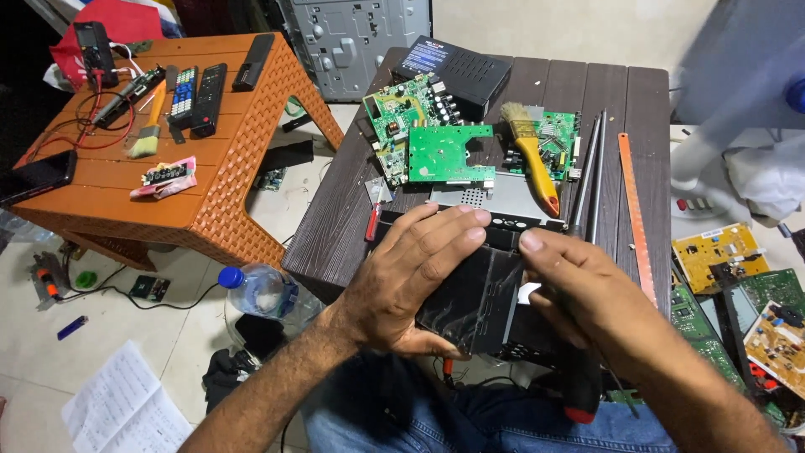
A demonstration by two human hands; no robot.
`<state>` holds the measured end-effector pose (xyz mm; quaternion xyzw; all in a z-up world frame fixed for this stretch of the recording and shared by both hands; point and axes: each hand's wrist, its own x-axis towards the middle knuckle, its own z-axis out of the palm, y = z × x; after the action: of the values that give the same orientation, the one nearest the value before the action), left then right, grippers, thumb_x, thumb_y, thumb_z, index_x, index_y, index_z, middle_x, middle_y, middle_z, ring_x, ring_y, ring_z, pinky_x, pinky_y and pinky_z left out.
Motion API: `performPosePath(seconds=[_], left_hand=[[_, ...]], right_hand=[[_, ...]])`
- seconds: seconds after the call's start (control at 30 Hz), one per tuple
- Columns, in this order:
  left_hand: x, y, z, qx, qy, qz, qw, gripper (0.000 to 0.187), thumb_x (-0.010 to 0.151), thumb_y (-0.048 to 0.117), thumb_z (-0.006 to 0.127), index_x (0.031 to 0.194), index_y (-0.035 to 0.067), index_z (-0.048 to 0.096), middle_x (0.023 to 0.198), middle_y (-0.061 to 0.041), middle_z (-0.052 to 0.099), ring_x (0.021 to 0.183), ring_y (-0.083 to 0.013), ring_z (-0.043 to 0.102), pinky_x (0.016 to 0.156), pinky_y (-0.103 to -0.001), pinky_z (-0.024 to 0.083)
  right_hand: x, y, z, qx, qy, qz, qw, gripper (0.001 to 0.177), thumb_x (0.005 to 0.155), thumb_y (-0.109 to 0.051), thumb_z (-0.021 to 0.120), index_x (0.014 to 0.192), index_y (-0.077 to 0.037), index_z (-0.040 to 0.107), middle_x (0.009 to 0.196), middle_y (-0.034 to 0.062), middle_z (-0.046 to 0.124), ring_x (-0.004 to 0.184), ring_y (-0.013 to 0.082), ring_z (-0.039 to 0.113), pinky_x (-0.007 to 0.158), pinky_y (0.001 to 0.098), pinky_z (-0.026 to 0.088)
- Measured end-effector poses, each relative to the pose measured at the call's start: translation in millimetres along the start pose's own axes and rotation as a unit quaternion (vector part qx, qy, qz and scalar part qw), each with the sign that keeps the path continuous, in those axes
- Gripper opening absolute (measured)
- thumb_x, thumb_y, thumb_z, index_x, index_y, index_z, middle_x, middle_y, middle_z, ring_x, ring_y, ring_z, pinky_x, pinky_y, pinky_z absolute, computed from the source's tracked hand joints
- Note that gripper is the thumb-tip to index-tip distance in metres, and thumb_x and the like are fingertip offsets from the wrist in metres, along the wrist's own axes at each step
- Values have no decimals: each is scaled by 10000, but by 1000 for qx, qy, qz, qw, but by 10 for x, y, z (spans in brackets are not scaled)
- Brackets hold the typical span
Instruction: The person disassembles a set-top box using a screwdriver, removes the top cover, and then reassembles the device by securing the cover with screws. The person handles the box, circuit boards, and screws throughout the process.
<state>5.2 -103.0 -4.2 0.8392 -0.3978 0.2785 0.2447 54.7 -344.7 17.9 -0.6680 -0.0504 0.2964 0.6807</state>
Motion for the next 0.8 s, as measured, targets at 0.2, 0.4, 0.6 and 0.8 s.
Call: performPosePath(seconds=[0.2, 0.4, 0.6, 0.8], left_hand=[[-28, -26, 11, 3, -5, 26, 1000, 882, 1037, 706, 308, 1592, 21, 272, 1622, -248, 441, 1549, -412, 486, 1321, -636, 372], [-8, 13, -36, 5, 18, 58, 998, 761, 1079, 633, 273, 1522, 22, 372, 1573, -249, 482, 1503, -460, 520, 1299, -637, 401], [19, 47, -23, 31, 5, 6, 999, 876, 1022, 694, 332, 1558, 1, 342, 1604, -220, 453, 1525, -373, 497, 1296, -601, 419], [145, -20, -23, -12, -24, -6, 1000, 856, 1012, 653, 444, 1555, -2, 348, 1585, -218, 484, 1489, -377, 543, 1251, -559, 446]], right_hand=[[-24, -45, -33, 20, -13, 22, 999, 267, 1048, -325, 607, 910, -109, 681, 671, -18, 518, 407, 56, 262, 343, 214, 164], [-26, 24, -22, 17, -75, -64, 995, 405, 1042, -298, 574, 701, -126, 440, 487, -34, 256, 294, 76, 232, 241, 253, 115], [-91, -22, 9, -92, 23, 36, 995, 390, 1101, -405, 538, 818, -140, 496, 757, 0, 377, 658, 103, 339, 548, 265, 299], [-141, -267, 295, -33, 65, 88, 993, 537, 738, -128, 724, 1261, -42, 638, 1080, 198, 749, 894, 315, 707, 717, 430, 578]])
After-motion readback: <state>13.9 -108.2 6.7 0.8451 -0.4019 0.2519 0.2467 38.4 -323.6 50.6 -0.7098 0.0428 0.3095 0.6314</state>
